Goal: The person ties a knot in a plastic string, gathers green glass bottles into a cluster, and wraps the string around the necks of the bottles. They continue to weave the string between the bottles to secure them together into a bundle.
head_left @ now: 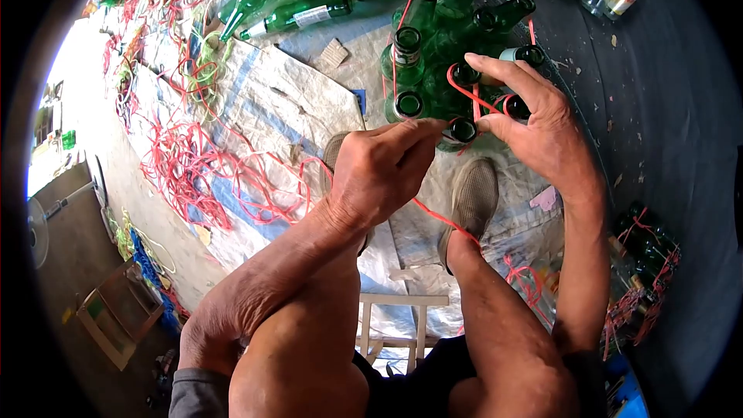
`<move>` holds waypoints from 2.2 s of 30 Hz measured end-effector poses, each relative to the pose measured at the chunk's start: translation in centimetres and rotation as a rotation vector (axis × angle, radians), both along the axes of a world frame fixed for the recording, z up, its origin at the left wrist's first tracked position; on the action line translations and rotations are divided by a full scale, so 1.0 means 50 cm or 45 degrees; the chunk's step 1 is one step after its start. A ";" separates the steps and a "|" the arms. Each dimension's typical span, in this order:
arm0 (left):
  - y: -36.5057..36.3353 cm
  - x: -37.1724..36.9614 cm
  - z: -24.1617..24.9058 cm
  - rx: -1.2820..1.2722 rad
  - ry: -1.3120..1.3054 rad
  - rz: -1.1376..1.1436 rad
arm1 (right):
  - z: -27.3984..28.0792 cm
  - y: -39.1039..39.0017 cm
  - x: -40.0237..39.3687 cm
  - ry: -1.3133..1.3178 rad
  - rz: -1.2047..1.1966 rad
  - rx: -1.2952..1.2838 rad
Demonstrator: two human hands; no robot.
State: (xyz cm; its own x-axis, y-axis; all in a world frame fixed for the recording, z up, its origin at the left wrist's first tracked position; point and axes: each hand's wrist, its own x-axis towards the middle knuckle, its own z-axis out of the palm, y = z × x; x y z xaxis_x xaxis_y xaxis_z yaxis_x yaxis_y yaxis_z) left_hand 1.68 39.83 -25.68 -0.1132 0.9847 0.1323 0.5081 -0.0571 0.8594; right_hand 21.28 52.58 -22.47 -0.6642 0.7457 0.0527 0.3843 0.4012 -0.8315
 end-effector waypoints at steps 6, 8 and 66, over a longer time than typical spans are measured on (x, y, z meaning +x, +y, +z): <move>-0.007 -0.007 0.018 -0.076 -0.051 0.014 | -0.009 0.001 -0.001 0.045 0.018 0.029; -0.011 -0.007 0.022 -0.119 -0.092 0.031 | -0.005 0.002 0.002 -0.018 0.027 -0.002; 0.005 0.027 -0.088 -0.823 -0.818 0.440 | 0.039 0.086 -0.104 -0.517 0.959 0.400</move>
State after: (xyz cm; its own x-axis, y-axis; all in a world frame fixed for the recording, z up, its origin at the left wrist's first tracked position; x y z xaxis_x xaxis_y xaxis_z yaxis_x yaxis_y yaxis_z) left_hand 3.04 40.05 -30.06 -0.2714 0.7447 -0.6098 -0.1687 0.5870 0.7919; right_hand 16.07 56.88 -20.53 -0.9816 0.0975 -0.1641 0.1680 0.8498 -0.4997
